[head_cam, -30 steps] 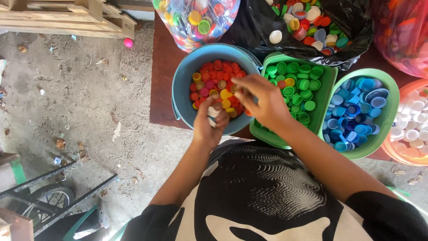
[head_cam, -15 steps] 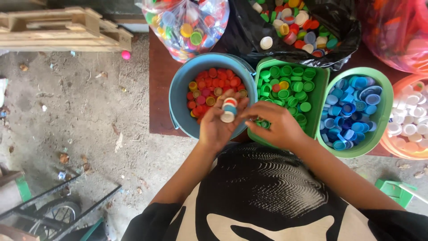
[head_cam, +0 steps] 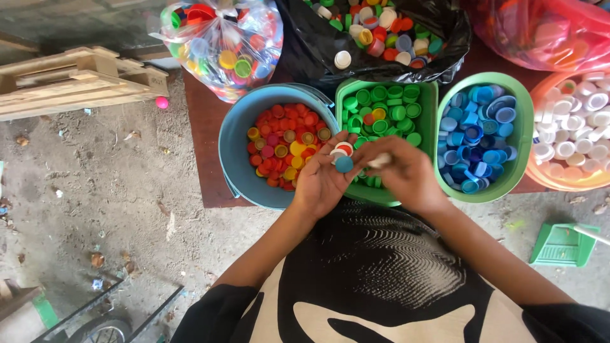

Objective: The person sorts plastic bottle caps by color, picking them from a large black bag and placing them into separate containers. The caps are sorted into red, green, blue, and white categories using hands.

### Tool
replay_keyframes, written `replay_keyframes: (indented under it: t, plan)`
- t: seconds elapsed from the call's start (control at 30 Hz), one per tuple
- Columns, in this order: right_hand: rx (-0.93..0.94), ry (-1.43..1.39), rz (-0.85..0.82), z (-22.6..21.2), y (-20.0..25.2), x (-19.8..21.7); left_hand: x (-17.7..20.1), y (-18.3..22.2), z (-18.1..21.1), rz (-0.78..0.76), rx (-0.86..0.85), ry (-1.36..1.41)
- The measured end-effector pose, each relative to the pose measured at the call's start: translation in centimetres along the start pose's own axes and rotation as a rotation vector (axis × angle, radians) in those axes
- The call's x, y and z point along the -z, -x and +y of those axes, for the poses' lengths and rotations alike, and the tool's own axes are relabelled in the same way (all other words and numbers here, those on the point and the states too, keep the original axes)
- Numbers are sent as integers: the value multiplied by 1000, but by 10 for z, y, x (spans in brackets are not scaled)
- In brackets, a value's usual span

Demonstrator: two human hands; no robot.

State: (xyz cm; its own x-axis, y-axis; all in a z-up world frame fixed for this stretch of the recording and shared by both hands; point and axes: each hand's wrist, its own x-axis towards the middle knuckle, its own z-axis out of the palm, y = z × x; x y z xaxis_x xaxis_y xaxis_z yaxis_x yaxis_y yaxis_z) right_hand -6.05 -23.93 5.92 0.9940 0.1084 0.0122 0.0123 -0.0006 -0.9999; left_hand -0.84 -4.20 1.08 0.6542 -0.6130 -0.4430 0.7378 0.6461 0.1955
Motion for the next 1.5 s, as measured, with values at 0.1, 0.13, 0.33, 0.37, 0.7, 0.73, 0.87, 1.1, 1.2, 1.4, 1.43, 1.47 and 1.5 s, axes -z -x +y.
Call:
replay_keyframes:
  t: [0.1,0.13,0.33,0.37,0.7,0.73,0.87,1.1,1.2,1.4,1.43,1.47,1.5]
  plan:
    - [-249,-224,215,41,32,23,-10,3,-2,-80,29,-15]
    - [-250,-223,221,43,36,25,-12,3,-5,-81,34,-16]
    - [-517,-52,210,-12,16,14,-11,-6,-25,-114,145,-177]
    - [-300,198,165,-21,9,10,-11,-6,-27,-103,174,-259]
    - [-172,328,166,1,26,49,-34,-25,-58,-112,311,-308]
    - [-175,324,170,10,34,60,-24,-30,-65,-109,316,-310]
    - [-427,-215,323,34,71,109,4,-44,-82,57,238,-247]
    - [-521,-931,545,60,132,192,-33,-38,-71,161,102,-410]
    - [-592,-727,607,78,141,240,-43,-38,-72,128,101,-476]
    - [-483,-310,706,43,144,301,-65,-45,-91,181,89,-579]
    - [-477,-312,701,52,149,313,-67,-48,-92,181,82,-581]
    - [-406,-105,712,61,159,323,-67,-49,-96,196,88,-592]
    - [-333,101,717,70,169,333,-67,-49,-100,211,94,-602]
